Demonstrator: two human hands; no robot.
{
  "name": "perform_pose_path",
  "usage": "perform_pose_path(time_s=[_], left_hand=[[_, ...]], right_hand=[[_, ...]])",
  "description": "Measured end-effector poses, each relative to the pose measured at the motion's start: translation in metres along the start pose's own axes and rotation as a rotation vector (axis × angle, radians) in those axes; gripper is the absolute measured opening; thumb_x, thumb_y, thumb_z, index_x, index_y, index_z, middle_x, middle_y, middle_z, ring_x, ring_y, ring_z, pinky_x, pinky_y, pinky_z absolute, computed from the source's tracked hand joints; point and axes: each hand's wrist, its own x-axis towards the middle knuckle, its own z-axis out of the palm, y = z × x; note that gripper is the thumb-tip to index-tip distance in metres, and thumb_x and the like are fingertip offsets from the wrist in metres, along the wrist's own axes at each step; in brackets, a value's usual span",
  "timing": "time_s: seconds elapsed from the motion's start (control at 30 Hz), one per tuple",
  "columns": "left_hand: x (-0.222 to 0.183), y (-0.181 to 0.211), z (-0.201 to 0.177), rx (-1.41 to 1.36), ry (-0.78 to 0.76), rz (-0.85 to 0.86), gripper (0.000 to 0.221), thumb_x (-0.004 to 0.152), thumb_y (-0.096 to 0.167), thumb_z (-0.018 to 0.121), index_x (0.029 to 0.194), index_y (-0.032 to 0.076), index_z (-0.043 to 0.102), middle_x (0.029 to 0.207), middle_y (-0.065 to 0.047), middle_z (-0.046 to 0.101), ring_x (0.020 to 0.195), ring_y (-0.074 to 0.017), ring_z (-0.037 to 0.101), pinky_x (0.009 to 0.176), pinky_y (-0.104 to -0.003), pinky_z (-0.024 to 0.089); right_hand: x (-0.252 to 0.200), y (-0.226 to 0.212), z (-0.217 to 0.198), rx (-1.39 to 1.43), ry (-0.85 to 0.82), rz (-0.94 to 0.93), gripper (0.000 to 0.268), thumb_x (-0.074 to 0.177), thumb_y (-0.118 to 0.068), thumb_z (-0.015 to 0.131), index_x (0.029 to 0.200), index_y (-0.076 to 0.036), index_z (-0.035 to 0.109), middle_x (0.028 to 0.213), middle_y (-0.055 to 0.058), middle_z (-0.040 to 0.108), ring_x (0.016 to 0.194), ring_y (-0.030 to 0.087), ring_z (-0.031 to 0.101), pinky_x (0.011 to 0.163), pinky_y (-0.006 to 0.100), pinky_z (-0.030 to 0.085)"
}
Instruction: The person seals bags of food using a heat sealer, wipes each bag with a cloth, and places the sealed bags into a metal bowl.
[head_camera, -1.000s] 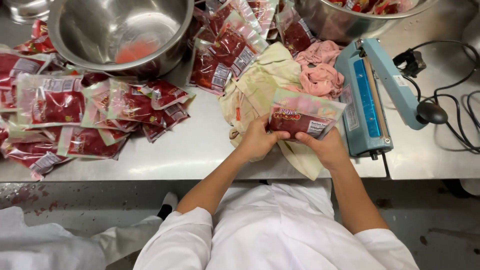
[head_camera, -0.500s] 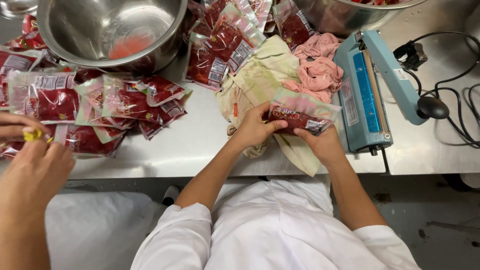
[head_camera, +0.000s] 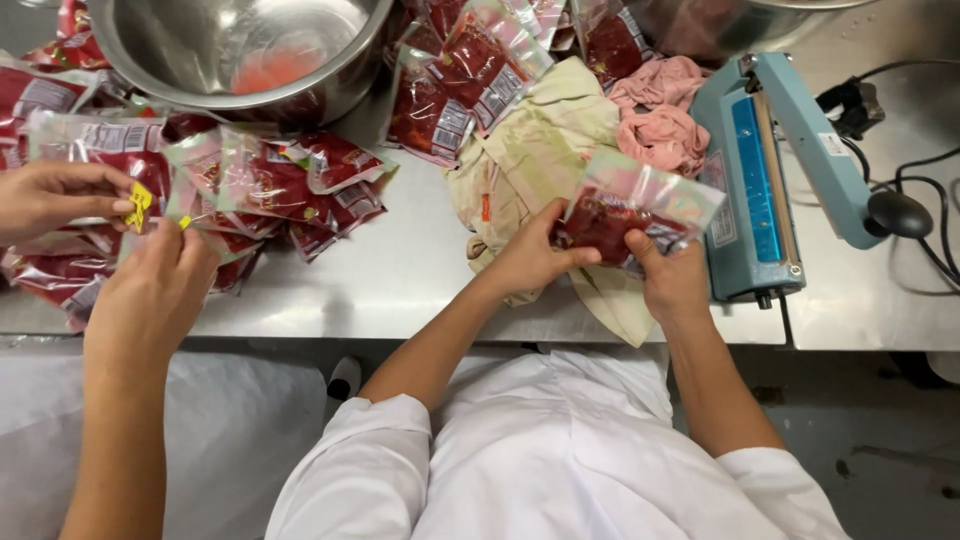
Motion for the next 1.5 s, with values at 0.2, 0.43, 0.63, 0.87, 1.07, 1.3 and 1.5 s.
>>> perform_pose_path(time_s=[0.2,0.43,0.63,0.87,1.07,1.3,1.5], left_hand=[[0.007,0.022,-0.009,-0.058,0.136,-0.008,0.030,0.074,0.020,0.093,0.090,0.010,0.069,0.073,0.001,0.063,0.072,-0.0100,0.057,0.063,-0.020,0.047],[0.007,-0.001,-0.007,-0.115,0.171,-0.021,0.030,0.075,0.022,0.093,0.081,0.013,0.066,0.065,0.005,0.056,0.064,-0.0051,0.054,0.056,-0.016,0.039],[0.004,0.026,-0.016,-0.045,0.056,0.040,0.044,0.076,0.026,0.095,0.110,0.013,0.070,0.092,-0.009,0.074,0.091,-0.0185,0.069,0.089,-0.035,0.057],[0.012,-0.019,-0.010,-0.155,0.119,0.014,0.024,0.085,0.019,0.088,0.103,0.011,0.074,0.086,-0.002,0.074,0.084,-0.0094,0.065,0.078,-0.026,0.057],[0.010,-0.005,-0.009,-0.092,0.077,0.049,0.039,0.084,0.022,0.089,0.116,0.012,0.069,0.098,-0.007,0.073,0.097,-0.0169,0.065,0.090,-0.037,0.055],[0.051,-0.112,-0.034,0.056,0.169,0.057,0.017,0.097,0.026,0.078,0.105,0.012,0.078,0.093,0.000,0.072,0.094,-0.0092,0.064,0.090,-0.034,0.054],[0.037,-0.080,-0.012,-0.030,0.283,0.056,0.021,0.106,0.023,0.061,0.111,0.011,0.077,0.095,-0.003,0.076,0.098,-0.0094,0.061,0.096,-0.039,0.052]], right_hand=[[0.004,-0.003,-0.014,-0.070,-0.213,0.117,0.037,0.083,-0.009,0.087,0.115,-0.001,0.072,0.097,0.004,0.072,0.085,0.009,0.065,0.085,0.030,0.058],[0.008,0.030,-0.022,-0.102,-0.142,0.095,0.027,0.088,-0.008,0.083,0.113,-0.001,0.074,0.097,0.006,0.075,0.086,0.008,0.066,0.083,0.028,0.058],[0.010,0.037,-0.027,-0.097,-0.172,0.019,0.027,0.089,-0.006,0.082,0.114,0.000,0.075,0.101,0.008,0.074,0.090,0.011,0.065,0.089,0.031,0.057],[0.009,0.005,-0.020,-0.095,-0.264,0.099,0.038,0.090,-0.018,0.081,0.123,-0.004,0.070,0.105,0.002,0.070,0.095,0.008,0.061,0.095,0.032,0.055],[0.014,0.018,-0.018,-0.081,-0.096,0.032,0.019,0.095,-0.015,0.079,0.111,-0.005,0.074,0.095,0.001,0.072,0.088,0.006,0.060,0.089,0.028,0.054],[0.015,0.016,-0.016,-0.077,-0.127,-0.033,0.026,0.092,-0.016,0.083,0.113,-0.006,0.070,0.092,0.000,0.068,0.089,0.008,0.059,0.091,0.032,0.055],[0.024,0.094,-0.045,0.079,0.037,-0.030,0.009,0.108,-0.013,0.065,0.104,-0.009,0.072,0.084,-0.006,0.063,0.083,0.002,0.054,0.084,0.022,0.052]])
